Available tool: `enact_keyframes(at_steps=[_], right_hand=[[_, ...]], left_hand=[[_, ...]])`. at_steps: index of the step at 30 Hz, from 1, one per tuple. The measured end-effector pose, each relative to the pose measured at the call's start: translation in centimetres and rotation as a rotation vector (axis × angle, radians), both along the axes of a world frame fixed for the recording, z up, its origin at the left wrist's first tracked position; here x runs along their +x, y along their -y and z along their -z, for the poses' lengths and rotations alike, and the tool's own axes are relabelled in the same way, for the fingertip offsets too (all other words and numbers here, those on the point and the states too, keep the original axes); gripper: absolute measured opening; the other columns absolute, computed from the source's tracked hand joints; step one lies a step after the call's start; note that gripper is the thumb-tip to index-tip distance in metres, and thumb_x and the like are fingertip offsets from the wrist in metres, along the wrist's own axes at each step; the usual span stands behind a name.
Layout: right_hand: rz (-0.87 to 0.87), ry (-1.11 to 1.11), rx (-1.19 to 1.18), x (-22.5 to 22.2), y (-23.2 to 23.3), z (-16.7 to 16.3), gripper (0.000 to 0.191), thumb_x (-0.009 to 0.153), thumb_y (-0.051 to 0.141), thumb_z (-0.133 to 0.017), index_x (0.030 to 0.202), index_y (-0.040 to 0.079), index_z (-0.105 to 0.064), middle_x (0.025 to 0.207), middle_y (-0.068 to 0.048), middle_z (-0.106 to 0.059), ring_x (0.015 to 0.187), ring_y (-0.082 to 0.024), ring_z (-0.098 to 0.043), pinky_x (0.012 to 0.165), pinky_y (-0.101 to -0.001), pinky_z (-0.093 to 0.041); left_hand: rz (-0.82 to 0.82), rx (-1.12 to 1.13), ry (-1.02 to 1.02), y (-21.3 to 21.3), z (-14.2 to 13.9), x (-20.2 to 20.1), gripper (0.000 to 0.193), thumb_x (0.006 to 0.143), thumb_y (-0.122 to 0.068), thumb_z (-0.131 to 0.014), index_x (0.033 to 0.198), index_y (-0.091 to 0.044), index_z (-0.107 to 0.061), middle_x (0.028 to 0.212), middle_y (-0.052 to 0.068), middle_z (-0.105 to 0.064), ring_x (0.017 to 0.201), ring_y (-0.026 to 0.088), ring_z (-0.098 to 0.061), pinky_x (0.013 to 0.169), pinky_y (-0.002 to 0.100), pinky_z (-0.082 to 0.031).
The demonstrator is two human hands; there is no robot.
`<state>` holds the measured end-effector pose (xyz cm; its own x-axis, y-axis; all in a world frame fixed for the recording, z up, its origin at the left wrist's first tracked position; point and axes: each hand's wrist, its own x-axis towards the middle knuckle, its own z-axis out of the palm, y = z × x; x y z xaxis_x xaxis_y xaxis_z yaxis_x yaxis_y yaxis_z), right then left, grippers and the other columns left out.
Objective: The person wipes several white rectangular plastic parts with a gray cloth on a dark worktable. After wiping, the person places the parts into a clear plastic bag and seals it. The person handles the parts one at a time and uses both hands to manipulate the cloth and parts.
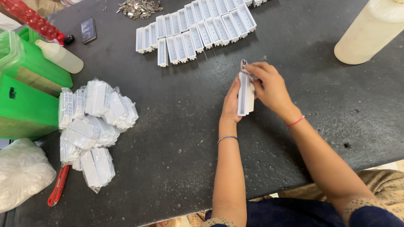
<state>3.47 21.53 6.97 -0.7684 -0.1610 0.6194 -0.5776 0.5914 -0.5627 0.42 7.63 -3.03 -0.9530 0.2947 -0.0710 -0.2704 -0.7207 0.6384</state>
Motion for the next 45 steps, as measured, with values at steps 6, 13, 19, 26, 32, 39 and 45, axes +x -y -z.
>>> enact_keyframes(at_steps=[6, 13, 19, 26, 32, 39, 45], right_hand=[[-0.073, 0.023, 0.079, 0.7, 1.0, -0.6, 0.043, 0.082, -0.006, -0.067, 0.122, 0.009, -0.073, 0.125, -0.012, -0.066, 0.112, -0.034, -0.062, 0.094, -0.0432, -0.052], [-0.581, 0.278, 0.292, 2.8, 1.0, -2.3, 0.036, 0.077, -0.004, -0.067, 0.108, 0.010, -0.077, 0.112, -0.007, -0.072, 0.107, -0.028, -0.067, 0.090, -0.0407, -0.053], [-0.721, 0.556, 0.258, 2.5, -0.7, -3.7, 0.030, 0.079, 0.001, -0.069, 0.108, 0.008, -0.074, 0.106, -0.006, -0.075, 0.097, -0.025, -0.074, 0.084, -0.0374, -0.056], [-0.458, 0.581, 0.356, 2.3, -0.5, -3.2, 0.049, 0.080, 0.006, -0.071, 0.128, 0.012, -0.063, 0.104, -0.010, -0.076, 0.097, -0.030, -0.073, 0.083, -0.0411, -0.055], [-0.313, 0.388, 0.312, 1.5, 0.2, -1.0, 0.046, 0.076, 0.005, -0.070, 0.121, 0.011, -0.065, 0.104, -0.014, -0.076, 0.098, -0.034, -0.073, 0.082, -0.0431, -0.056], [-0.112, 0.429, 0.205, -0.6, -1.7, 1.1, 0.037, 0.076, 0.013, -0.077, 0.112, 0.008, -0.069, 0.097, -0.018, -0.075, 0.091, -0.032, -0.075, 0.080, -0.0406, -0.057], [0.182, 0.351, 0.138, -2.8, -6.3, 2.6, 0.036, 0.080, 0.018, -0.079, 0.112, 0.005, -0.069, 0.102, -0.018, -0.074, 0.095, -0.034, -0.074, 0.085, -0.0414, -0.056]], left_hand=[[-0.112, 0.023, -0.002, 0.5, 1.6, -0.8, 0.054, 0.111, -0.041, -0.048, 0.159, -0.014, -0.045, 0.141, 0.013, -0.059, 0.121, 0.026, -0.061, 0.099, 0.042, -0.053], [-0.356, 0.129, -0.031, 3.8, 0.1, -1.1, 0.051, 0.109, -0.042, -0.038, 0.155, -0.019, -0.042, 0.143, 0.018, -0.056, 0.129, 0.035, -0.057, 0.108, 0.046, -0.050], [-0.454, 0.156, 0.061, 4.4, -0.7, -0.7, 0.048, 0.110, -0.039, -0.038, 0.155, -0.020, -0.042, 0.147, 0.016, -0.054, 0.134, 0.033, -0.053, 0.112, 0.044, -0.046], [-0.484, 0.076, -0.032, 4.4, 0.6, -1.2, 0.054, 0.107, -0.036, -0.043, 0.158, -0.023, -0.033, 0.154, 0.010, -0.044, 0.137, 0.032, -0.050, 0.113, 0.048, -0.044], [-0.439, 0.080, -0.136, 3.5, 2.0, -1.9, 0.056, 0.110, -0.034, -0.047, 0.161, -0.018, -0.031, 0.152, 0.010, -0.044, 0.135, 0.030, -0.050, 0.113, 0.048, -0.043], [-0.280, -0.308, -0.233, 1.6, 1.8, -1.7, 0.062, 0.111, -0.036, -0.046, 0.164, -0.010, -0.027, 0.167, 0.013, -0.033, 0.151, 0.027, -0.034, 0.123, 0.041, -0.031], [-0.300, -0.364, -0.209, 1.8, 0.9, -1.4, 0.068, 0.105, -0.040, -0.054, 0.157, -0.002, -0.035, 0.163, 0.021, -0.035, 0.145, 0.032, -0.043, 0.117, 0.044, -0.040]])
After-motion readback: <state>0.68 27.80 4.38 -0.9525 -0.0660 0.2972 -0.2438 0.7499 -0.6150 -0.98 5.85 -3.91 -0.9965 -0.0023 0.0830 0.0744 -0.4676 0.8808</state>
